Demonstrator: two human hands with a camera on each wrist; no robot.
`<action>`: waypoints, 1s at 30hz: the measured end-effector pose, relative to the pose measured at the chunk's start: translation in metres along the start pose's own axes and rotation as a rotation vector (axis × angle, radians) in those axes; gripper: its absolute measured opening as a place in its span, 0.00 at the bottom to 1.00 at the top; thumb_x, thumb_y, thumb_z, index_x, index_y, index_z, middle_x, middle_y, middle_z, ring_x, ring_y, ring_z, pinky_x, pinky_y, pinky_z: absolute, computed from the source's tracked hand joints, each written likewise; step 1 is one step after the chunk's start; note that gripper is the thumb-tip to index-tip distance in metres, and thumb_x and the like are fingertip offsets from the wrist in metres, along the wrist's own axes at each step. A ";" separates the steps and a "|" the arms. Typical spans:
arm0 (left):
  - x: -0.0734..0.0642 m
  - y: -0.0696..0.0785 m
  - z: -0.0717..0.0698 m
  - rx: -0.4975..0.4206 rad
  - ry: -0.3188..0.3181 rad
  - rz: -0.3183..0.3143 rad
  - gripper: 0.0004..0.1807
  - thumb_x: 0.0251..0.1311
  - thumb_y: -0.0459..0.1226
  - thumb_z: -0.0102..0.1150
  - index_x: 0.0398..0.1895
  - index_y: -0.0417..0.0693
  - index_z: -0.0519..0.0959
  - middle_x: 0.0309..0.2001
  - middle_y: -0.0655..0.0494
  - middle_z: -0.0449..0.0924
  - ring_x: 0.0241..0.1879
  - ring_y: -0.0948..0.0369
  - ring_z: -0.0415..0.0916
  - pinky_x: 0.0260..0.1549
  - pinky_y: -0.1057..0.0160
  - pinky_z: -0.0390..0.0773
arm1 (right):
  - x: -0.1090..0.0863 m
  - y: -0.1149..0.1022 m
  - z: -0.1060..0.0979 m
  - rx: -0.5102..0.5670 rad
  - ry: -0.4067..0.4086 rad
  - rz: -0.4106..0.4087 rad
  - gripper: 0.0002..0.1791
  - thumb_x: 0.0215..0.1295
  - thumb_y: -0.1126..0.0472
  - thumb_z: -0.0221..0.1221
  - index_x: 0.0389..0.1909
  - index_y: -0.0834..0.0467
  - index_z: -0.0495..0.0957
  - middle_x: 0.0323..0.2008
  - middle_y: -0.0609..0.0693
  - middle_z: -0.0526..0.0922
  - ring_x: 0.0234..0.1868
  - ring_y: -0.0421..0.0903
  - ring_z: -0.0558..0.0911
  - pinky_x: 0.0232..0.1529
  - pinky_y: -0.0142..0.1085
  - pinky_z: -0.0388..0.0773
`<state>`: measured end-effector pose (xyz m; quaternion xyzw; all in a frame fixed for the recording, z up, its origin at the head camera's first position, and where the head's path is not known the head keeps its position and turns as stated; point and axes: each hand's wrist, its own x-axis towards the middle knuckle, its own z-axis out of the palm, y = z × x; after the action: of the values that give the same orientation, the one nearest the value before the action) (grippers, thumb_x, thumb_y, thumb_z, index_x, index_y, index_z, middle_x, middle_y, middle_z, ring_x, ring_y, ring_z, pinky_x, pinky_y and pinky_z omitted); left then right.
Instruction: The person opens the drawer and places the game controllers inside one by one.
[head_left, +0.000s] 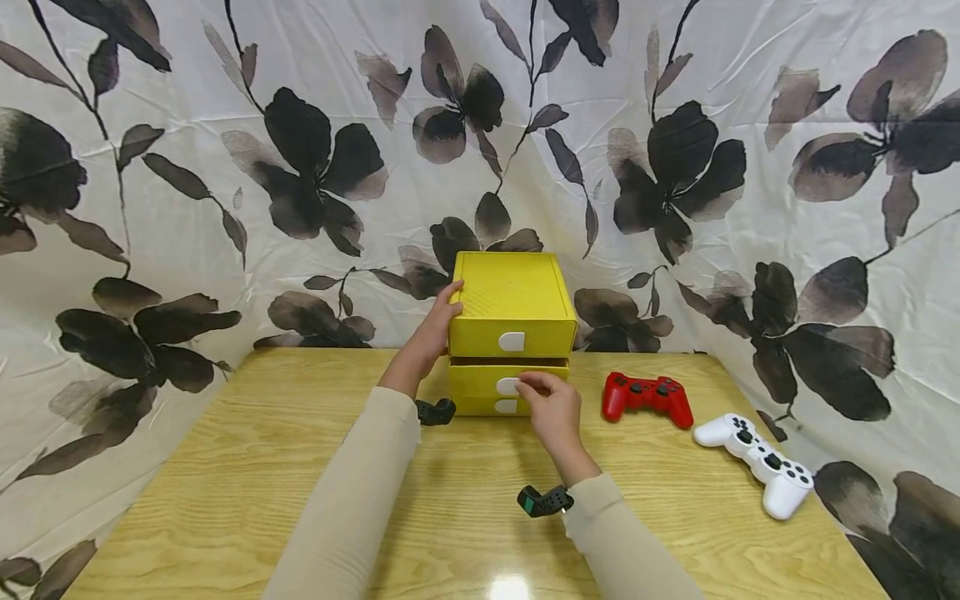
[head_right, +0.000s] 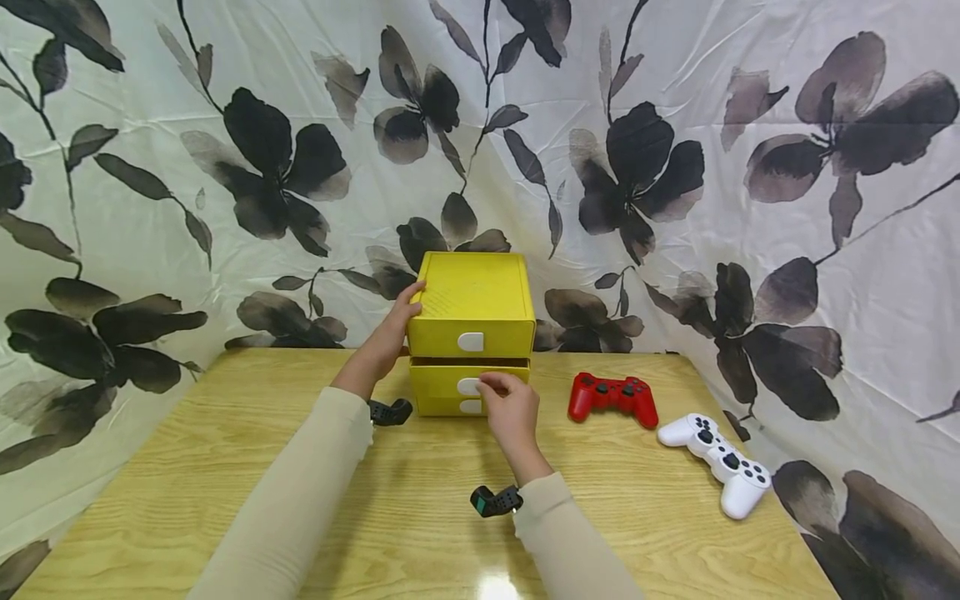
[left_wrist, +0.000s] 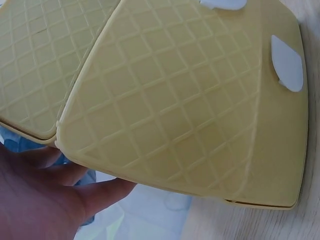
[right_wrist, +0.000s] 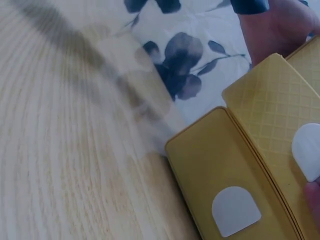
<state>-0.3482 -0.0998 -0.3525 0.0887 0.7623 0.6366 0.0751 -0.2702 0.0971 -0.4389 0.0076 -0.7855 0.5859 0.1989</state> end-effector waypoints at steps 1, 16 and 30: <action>0.001 0.000 0.000 0.002 0.000 -0.002 0.24 0.65 0.52 0.32 0.64 0.83 0.49 0.72 0.64 0.37 0.68 0.49 0.48 0.56 0.35 0.58 | -0.001 -0.001 -0.001 0.002 -0.002 -0.001 0.06 0.51 0.56 0.66 0.31 0.49 0.84 0.30 0.47 0.85 0.31 0.41 0.79 0.27 0.29 0.74; -0.001 -0.002 -0.007 0.029 -0.040 0.001 0.25 0.63 0.54 0.33 0.64 0.81 0.49 0.72 0.64 0.34 0.70 0.51 0.42 0.55 0.33 0.58 | -0.015 -0.004 -0.007 0.020 -0.035 0.031 0.05 0.51 0.59 0.66 0.30 0.51 0.83 0.30 0.48 0.84 0.30 0.41 0.79 0.26 0.28 0.74; 0.004 -0.004 -0.014 0.051 -0.124 -0.035 0.27 0.62 0.60 0.35 0.64 0.85 0.44 0.72 0.68 0.28 0.71 0.52 0.37 0.55 0.31 0.56 | -0.033 -0.009 -0.014 0.013 -0.038 0.048 0.05 0.50 0.58 0.66 0.30 0.49 0.83 0.30 0.46 0.84 0.30 0.40 0.79 0.27 0.28 0.74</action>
<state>-0.3555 -0.1131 -0.3535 0.1167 0.7736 0.6089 0.1310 -0.2333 0.0996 -0.4387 0.0011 -0.7854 0.5953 0.1696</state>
